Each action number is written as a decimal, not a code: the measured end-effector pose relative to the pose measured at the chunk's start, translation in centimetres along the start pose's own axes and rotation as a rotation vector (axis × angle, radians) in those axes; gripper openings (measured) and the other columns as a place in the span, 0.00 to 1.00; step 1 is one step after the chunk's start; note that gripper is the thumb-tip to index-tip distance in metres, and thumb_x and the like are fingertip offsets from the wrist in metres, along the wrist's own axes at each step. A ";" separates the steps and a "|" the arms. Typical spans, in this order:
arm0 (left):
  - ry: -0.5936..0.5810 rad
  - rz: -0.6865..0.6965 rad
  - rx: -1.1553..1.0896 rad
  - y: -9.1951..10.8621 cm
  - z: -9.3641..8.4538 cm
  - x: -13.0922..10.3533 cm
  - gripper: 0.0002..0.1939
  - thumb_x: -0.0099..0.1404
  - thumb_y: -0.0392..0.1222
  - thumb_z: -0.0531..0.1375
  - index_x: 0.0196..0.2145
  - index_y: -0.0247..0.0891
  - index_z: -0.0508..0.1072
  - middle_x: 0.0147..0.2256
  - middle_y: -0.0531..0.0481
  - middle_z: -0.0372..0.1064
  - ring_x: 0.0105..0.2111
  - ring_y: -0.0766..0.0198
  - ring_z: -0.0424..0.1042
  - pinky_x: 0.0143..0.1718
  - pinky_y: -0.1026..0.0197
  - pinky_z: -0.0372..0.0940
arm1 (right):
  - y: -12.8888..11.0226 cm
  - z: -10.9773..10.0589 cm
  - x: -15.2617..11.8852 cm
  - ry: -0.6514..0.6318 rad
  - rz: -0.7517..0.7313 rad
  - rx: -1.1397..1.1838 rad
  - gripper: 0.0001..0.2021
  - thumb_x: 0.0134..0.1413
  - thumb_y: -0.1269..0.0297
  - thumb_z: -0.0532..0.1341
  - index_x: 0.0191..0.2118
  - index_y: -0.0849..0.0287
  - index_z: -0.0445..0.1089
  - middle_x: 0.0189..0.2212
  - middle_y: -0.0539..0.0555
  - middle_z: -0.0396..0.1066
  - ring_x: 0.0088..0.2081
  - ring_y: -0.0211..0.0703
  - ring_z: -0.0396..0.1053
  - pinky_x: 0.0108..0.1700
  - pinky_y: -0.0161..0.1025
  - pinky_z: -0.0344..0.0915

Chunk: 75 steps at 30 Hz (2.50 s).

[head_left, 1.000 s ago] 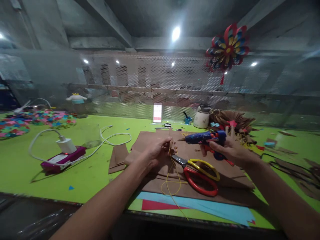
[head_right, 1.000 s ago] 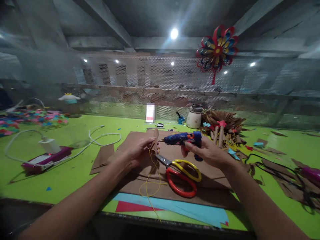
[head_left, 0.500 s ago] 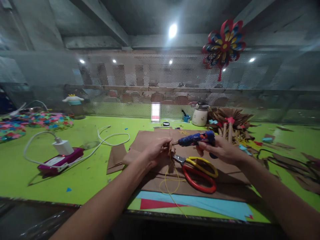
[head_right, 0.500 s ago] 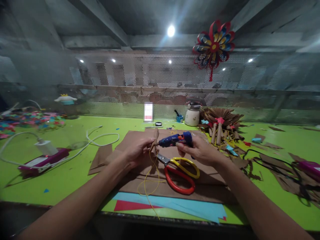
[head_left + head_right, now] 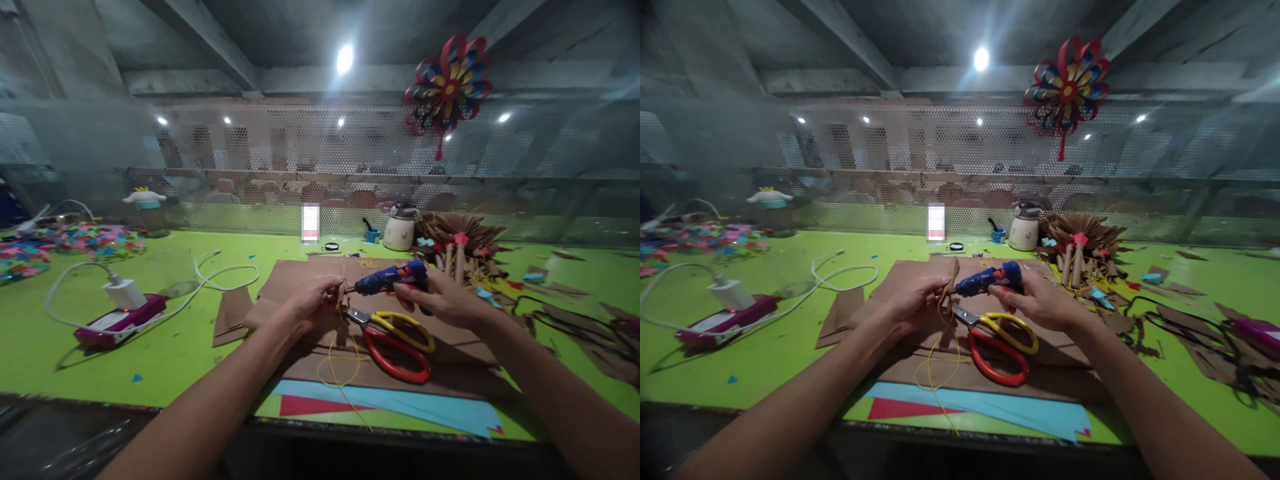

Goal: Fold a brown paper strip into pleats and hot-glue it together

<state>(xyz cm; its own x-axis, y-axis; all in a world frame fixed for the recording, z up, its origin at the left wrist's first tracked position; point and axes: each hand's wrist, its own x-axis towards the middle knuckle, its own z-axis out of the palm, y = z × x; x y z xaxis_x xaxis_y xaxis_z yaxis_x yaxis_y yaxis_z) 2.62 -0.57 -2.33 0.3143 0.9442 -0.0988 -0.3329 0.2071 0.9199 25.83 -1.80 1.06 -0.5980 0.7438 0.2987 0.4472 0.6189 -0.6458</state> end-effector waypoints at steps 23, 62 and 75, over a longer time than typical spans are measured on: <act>-0.003 -0.015 0.001 0.0 0.4 -0.4 0.08 0.52 0.41 0.60 0.26 0.31 0.70 0.22 0.47 0.67 0.24 0.64 0.67 0.28 0.62 0.60 | 0.5 -0.1 0.0 0.106 0.000 -0.103 0.17 0.53 0.52 0.53 0.27 0.62 0.65 0.19 0.51 0.63 0.22 0.35 0.60 0.24 0.32 0.57; -0.017 -0.031 0.027 0.0 0.4 -0.4 0.06 0.51 0.39 0.60 0.24 0.31 0.70 0.22 0.47 0.68 0.23 0.63 0.68 0.28 0.62 0.60 | 0.1 -0.6 -0.2 0.037 -0.026 -0.117 0.17 0.52 0.52 0.53 0.27 0.62 0.69 0.25 0.54 0.70 0.29 0.40 0.65 0.31 0.34 0.60; -0.052 -0.004 0.002 -0.2 0.4 -0.2 0.04 0.53 0.35 0.58 0.23 0.30 0.69 0.22 0.49 0.67 0.21 0.68 0.65 0.27 0.65 0.59 | 0.2 -0.3 -0.3 0.139 -0.032 -0.167 0.15 0.51 0.53 0.55 0.34 0.60 0.70 0.19 0.49 0.63 0.21 0.35 0.59 0.24 0.33 0.55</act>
<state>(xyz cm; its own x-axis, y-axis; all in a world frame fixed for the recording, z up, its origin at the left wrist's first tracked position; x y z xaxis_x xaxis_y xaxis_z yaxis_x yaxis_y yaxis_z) 2.94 -0.94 -2.30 0.3610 0.9289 -0.0824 -0.3302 0.2099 0.9203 26.31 -1.83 1.05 -0.5220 0.7432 0.4186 0.5403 0.6678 -0.5120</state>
